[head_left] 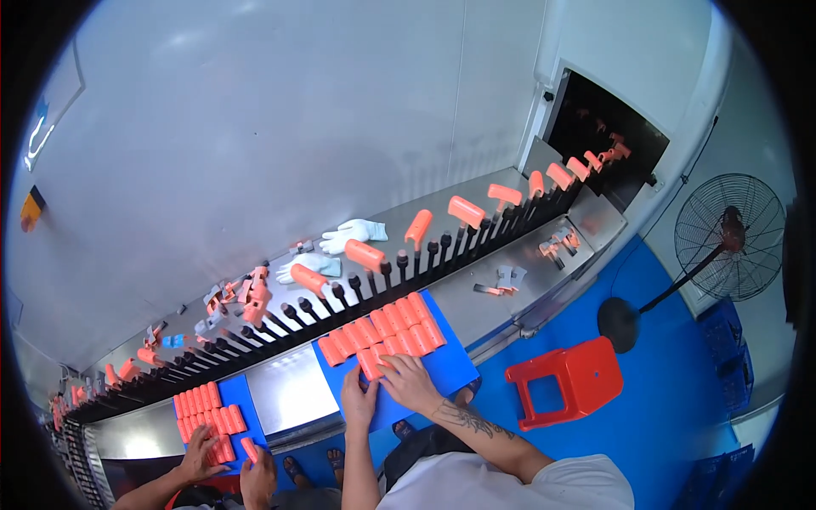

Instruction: Placing red rectangular objects onto a rotating conveyor belt system.

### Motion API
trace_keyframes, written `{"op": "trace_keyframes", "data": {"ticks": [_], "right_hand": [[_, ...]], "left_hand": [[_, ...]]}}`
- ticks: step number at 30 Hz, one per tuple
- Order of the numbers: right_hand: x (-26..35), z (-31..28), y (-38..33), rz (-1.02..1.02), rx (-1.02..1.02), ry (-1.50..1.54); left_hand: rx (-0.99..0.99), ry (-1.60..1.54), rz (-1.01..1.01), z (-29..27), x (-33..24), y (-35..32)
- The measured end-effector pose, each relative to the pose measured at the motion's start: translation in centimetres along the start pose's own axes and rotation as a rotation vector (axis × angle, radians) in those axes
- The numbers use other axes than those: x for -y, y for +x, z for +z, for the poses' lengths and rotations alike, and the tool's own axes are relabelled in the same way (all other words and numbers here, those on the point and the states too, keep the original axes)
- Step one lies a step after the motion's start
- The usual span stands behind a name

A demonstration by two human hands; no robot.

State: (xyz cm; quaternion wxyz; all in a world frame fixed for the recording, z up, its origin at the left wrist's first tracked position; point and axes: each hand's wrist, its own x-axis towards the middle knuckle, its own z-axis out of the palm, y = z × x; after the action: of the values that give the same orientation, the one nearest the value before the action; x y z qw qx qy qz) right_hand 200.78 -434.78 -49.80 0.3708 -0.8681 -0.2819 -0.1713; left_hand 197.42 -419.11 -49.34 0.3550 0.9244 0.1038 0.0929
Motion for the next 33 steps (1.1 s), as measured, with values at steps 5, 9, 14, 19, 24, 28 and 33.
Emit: {"op": "trace_keyframes", "data": {"ticks": [5,9,14,19,24,28,33], "right_hand": [[-3.2,-4.5,-3.9,0.162,-0.024,0.048],[-6.2,-7.7,-5.0,0.222,-0.041,0.061],[-14.2,-13.6,-3.4,0.322,-0.283,0.157],[-18.9,-21.8,6.5,0.177,-0.236,0.242],[-23.1,-25.5,15.3,-0.002,-0.492,-0.156],[-28.5,-26.6,16.5,0.151,-0.186,0.026],[-28.8,-27.6,18.6,0.146,0.034,-0.106]], "left_hand": [[-0.006,-0.031,0.036,2.8,-1.8,-0.9],[0.015,-0.026,0.055,4.8,-3.9,-0.8],[-0.105,-0.31,-0.123,6.4,-5.5,-0.4],[0.1,-0.316,0.12,8.6,-16.3,4.4],[0.081,-0.183,0.325,9.3,-28.5,12.4],[-0.045,0.147,0.401,10.1,-31.5,18.4],[-0.054,0.624,0.331,11.1,-33.0,20.6]]}}
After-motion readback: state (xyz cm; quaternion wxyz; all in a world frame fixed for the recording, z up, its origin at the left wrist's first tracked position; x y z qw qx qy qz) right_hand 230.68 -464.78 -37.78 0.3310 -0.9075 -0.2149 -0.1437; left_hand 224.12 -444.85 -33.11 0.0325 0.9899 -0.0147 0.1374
